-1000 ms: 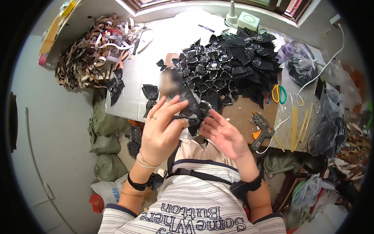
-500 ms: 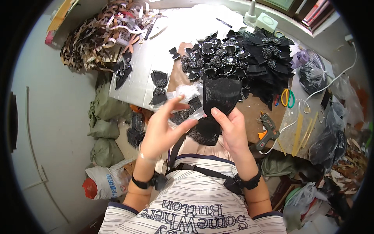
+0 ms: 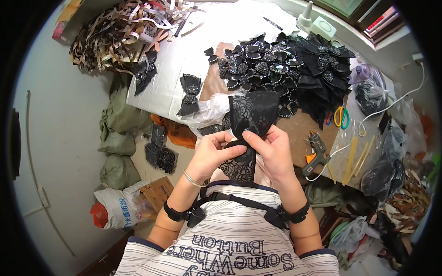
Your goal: The person assembles black lace bows by hand, using a hot glue gun to attach small decorative pieces to the center of the bows. They repeatedly pick up a bow, apply glue, and press a piece onto it, then place the finished item on a pile on the table.
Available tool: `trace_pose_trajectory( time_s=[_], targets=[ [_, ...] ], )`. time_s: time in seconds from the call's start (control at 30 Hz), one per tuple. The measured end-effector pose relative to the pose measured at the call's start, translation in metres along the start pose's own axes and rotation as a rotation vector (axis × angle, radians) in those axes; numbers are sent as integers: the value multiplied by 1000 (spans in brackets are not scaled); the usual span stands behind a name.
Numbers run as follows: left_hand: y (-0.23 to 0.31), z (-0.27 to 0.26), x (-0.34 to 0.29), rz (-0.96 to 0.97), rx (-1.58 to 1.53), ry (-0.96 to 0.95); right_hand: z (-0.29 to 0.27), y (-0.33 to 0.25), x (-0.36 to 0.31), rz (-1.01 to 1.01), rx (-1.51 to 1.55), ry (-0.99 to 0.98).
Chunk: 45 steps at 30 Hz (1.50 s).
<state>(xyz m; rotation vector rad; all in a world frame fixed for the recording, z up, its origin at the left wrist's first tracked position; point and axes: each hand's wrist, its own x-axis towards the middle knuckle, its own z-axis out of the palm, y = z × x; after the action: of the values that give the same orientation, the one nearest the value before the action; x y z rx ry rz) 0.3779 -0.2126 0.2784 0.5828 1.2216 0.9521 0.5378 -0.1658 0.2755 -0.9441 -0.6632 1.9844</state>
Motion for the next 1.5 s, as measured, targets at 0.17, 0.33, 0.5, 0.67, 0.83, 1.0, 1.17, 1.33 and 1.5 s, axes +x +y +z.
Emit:
trace_pose_trajectory(
  time_s=[0.17,0.33,0.5,0.67,0.83,1.0,1.17,1.33,1.5],
  targets=[
    [-10,-5,-4,-4,-40,3,7,6,6,-30,-121,45],
    [-13,-14,-8,-18,22,-32,12,12,9,-24,-175,51],
    [-23,-19,-15,156,-100,-31,31,9,-2,-137,-393,-36],
    [0,-30,-23,879,619,398,43,-6,-5,-583,-806,-263],
    [5,-45,-23,1228,856,575,44,0,-14,-241,-483,-297],
    [4,-44,-21,1315,846,604,39,-10,-6,343,-68,-284],
    [5,-41,-20,1295,891,809,32,-11,-8,375,-200,-454],
    [4,-51,-31,418,-423,371,34,-4,-2,297,-295,-420],
    [-4,-47,-37,270,-519,173,47,8,15,331,-448,-450]
  ],
)
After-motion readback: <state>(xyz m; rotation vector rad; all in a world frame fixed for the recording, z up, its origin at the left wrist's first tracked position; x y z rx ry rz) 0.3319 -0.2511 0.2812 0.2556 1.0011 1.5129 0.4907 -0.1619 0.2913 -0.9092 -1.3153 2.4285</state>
